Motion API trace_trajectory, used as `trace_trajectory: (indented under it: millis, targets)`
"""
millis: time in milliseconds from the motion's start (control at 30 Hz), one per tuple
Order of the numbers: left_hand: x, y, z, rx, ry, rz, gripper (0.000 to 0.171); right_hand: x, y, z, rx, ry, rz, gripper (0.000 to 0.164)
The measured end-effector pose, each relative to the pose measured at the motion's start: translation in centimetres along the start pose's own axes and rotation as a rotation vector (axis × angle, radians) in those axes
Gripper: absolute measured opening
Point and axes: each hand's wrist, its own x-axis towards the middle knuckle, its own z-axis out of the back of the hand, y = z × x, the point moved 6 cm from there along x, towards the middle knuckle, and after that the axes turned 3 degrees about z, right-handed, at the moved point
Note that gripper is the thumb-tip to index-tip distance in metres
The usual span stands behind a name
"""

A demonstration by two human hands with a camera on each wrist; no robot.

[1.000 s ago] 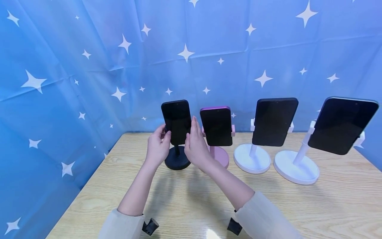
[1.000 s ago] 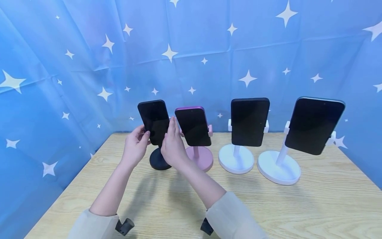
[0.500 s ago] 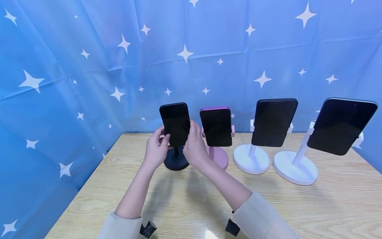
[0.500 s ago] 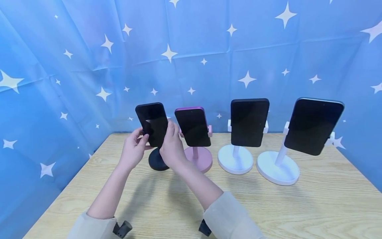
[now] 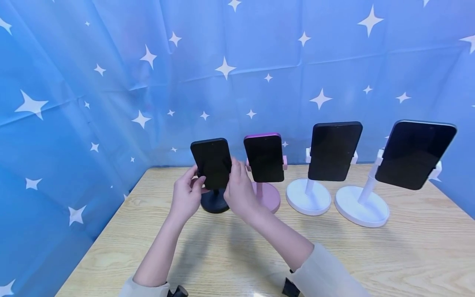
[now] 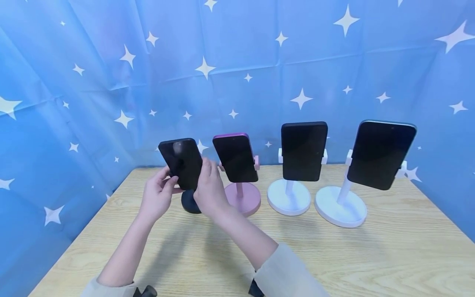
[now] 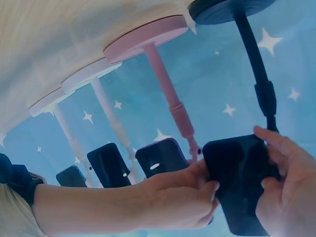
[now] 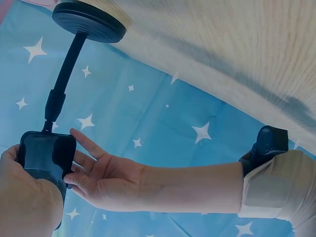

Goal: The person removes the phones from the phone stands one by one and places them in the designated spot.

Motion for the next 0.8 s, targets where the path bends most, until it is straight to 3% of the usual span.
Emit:
trace_trajectory:
  millis: [333,800]
  targets:
    - [-0.9,0.1,0.4,-0.018,0.031,-0.025,0.041,-1.4,0.8,1.1,0.003,-0.052,0.084,0.036]
    - [-1.4,-0.7,0.0,0.002,0.019,-0.147,0.042,-1.7,0.3,2.1,0.04,0.004,0.036,0.04]
